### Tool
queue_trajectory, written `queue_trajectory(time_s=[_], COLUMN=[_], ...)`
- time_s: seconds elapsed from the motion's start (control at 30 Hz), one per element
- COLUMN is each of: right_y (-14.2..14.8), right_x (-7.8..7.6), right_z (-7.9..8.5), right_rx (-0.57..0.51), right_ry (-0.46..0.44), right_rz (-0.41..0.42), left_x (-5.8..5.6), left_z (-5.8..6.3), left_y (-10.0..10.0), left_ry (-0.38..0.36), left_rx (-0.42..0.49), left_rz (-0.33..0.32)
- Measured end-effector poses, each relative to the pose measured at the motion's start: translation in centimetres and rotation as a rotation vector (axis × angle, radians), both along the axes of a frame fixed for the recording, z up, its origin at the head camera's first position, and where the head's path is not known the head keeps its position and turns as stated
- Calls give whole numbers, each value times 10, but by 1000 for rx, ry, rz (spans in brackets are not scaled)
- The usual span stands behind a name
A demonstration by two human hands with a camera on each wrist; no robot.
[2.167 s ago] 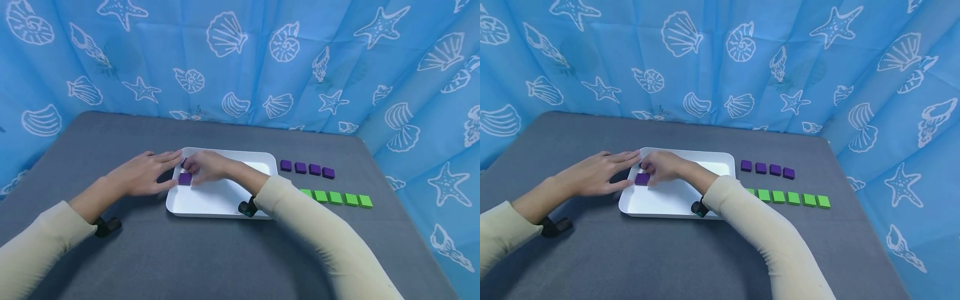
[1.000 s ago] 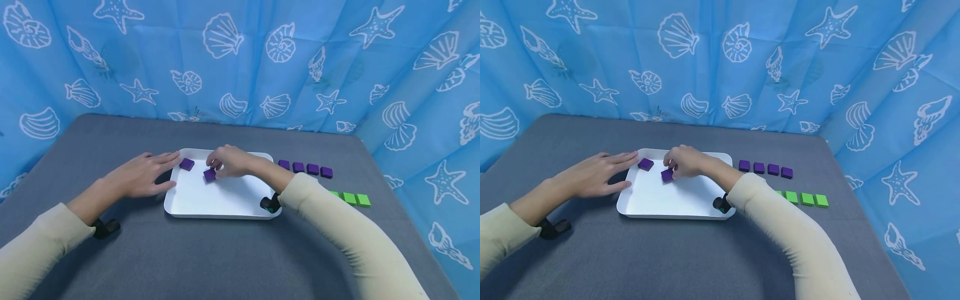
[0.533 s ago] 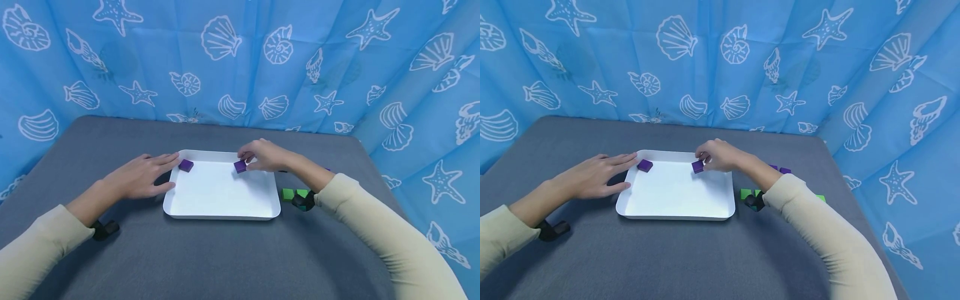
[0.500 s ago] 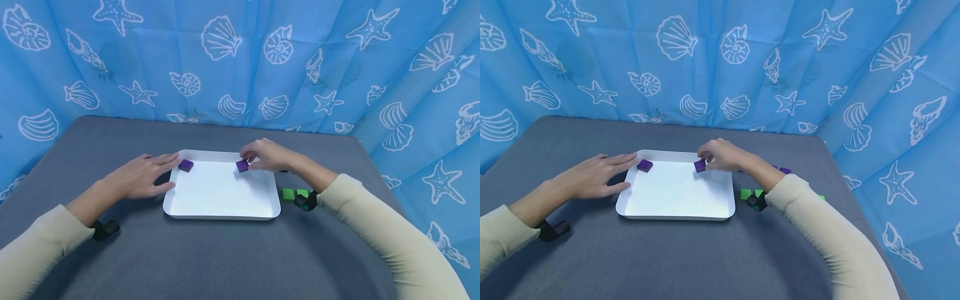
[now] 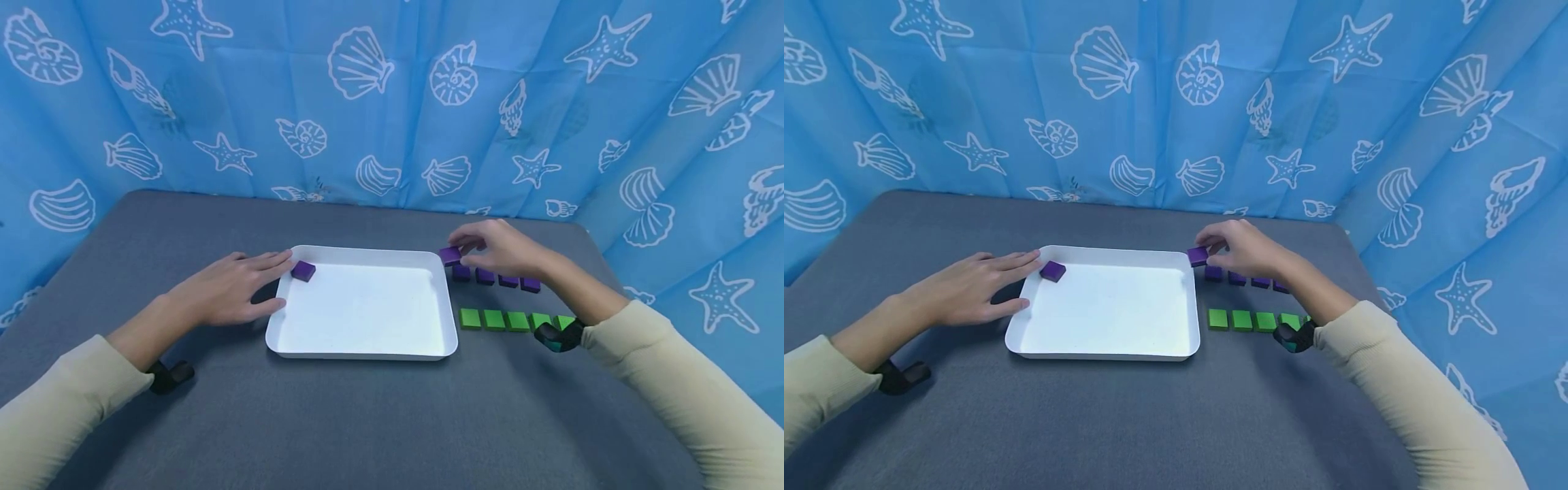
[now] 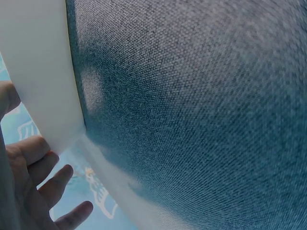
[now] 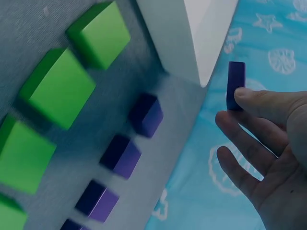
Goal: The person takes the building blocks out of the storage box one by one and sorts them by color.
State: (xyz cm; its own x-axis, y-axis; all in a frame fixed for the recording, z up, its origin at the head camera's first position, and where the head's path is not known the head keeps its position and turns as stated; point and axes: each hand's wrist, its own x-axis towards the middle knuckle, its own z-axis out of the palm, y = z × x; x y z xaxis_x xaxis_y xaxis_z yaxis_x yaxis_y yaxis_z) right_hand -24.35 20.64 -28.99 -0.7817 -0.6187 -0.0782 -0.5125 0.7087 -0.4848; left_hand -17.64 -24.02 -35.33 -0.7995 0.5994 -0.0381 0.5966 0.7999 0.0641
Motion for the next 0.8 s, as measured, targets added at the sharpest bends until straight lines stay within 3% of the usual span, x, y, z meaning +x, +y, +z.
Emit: queue_trajectory(time_s=[0.47,0.8], right_y=[73,120], right_x=[8,13], right_z=[-7,-29], right_rx=[-92,-117], right_ry=[53,106], right_rz=[-158,-230], left_x=[0,0], left_z=[-1,0], left_y=[0,-1], left_ry=[-4,-8], left_rx=[-10,-9], left_rz=[1,4])
